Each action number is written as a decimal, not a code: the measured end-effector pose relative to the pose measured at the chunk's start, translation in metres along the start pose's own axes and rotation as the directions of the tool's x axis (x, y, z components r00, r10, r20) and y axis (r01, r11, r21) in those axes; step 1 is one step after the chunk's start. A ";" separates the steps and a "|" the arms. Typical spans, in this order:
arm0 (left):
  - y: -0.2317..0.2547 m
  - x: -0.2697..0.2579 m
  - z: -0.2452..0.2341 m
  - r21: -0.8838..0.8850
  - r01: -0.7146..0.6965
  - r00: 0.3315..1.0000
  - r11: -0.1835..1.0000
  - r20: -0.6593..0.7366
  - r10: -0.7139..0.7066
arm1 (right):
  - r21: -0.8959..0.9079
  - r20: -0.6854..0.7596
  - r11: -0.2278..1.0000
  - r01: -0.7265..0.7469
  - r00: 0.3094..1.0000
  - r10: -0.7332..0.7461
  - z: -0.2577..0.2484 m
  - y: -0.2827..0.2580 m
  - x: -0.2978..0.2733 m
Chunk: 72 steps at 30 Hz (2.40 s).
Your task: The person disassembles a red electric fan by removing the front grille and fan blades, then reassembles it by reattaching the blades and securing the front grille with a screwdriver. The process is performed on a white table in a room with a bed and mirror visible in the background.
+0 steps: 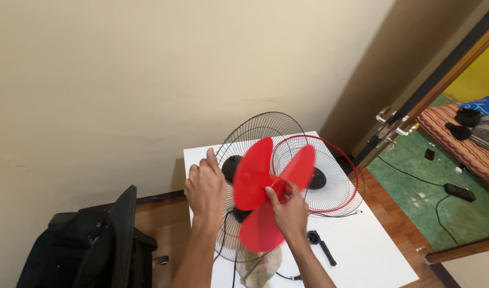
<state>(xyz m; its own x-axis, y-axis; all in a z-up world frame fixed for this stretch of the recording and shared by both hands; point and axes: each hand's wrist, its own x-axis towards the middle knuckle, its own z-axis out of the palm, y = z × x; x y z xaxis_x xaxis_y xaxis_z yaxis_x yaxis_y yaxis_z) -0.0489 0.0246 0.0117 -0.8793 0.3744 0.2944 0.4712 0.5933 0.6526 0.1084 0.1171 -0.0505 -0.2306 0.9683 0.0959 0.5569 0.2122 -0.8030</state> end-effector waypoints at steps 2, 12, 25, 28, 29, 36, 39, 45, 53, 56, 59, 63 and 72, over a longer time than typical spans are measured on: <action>-0.001 -0.002 -0.001 0.003 0.006 1.000 1.000 0.024 -0.006 | 0.062 0.066 0.994 -0.093 0.994 0.089 0.005 0.004 0.003; 0.008 -0.002 -0.009 0.036 0.119 0.986 0.992 0.112 -0.122 | -0.040 0.104 0.991 0.131 0.987 -0.126 0.013 0.015 0.025; 0.030 -0.085 0.036 -0.079 -0.642 0.764 0.763 -0.153 0.627 | -0.319 -0.045 0.911 -0.261 0.965 0.260 -0.014 0.223 0.012; 0.033 -0.104 0.059 -0.056 -0.427 0.904 0.903 -0.040 0.425 | -0.432 0.082 0.893 -0.123 0.981 0.174 -0.017 0.265 0.002; 0.032 -0.108 0.065 -0.050 -0.416 0.909 0.908 -0.029 0.415 | -0.428 0.155 0.903 -0.026 0.983 0.102 -0.015 0.275 0.003; 0.023 -0.103 0.069 -0.038 -0.366 0.927 0.930 0.071 0.368 | -0.530 0.346 0.819 0.221 0.938 -0.028 0.009 0.293 0.008; 0.026 -0.095 0.068 -0.072 -0.360 0.926 0.930 0.092 0.366 | -0.568 0.282 0.788 0.236 0.956 -0.083 0.006 0.283 0.009; 0.028 -0.087 0.072 -0.185 -0.194 0.972 0.963 0.099 0.214 | -0.084 0.027 0.972 -0.217 0.975 0.220 -0.010 0.198 0.020; 0.047 -0.084 0.093 -0.213 -0.078 0.997 0.974 -0.014 0.076 | 0.671 0.350 0.690 -0.270 0.937 0.026 -0.015 0.077 0.043; 0.053 -0.085 0.093 -0.222 0.055 0.998 0.973 0.035 -0.048 | 0.671 0.437 0.681 -0.292 0.898 -0.044 -0.007 0.067 0.045; 0.056 -0.081 0.089 -0.201 0.057 0.998 0.978 0.025 -0.053 | 0.674 0.339 0.732 -0.099 0.922 -0.187 0.002 0.061 0.042; 0.054 -0.072 0.088 -0.106 0.072 0.992 0.992 0.114 -0.060 | 0.546 0.040 0.791 0.275 0.935 -0.353 0.008 0.053 0.033; 0.049 -0.062 0.095 0.010 0.043 0.987 0.999 0.157 -0.044 | 0.309 0.076 0.941 0.140 0.982 -0.171 0.009 0.036 0.024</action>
<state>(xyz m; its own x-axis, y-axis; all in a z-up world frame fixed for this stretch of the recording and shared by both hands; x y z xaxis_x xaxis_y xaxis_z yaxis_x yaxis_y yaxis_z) 0.0357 0.0979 -0.0412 -0.8774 0.4549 0.1523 0.4336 0.6161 0.6576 0.1160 0.1468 -0.0823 -0.3820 0.9051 0.1870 0.2450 0.2943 -0.9238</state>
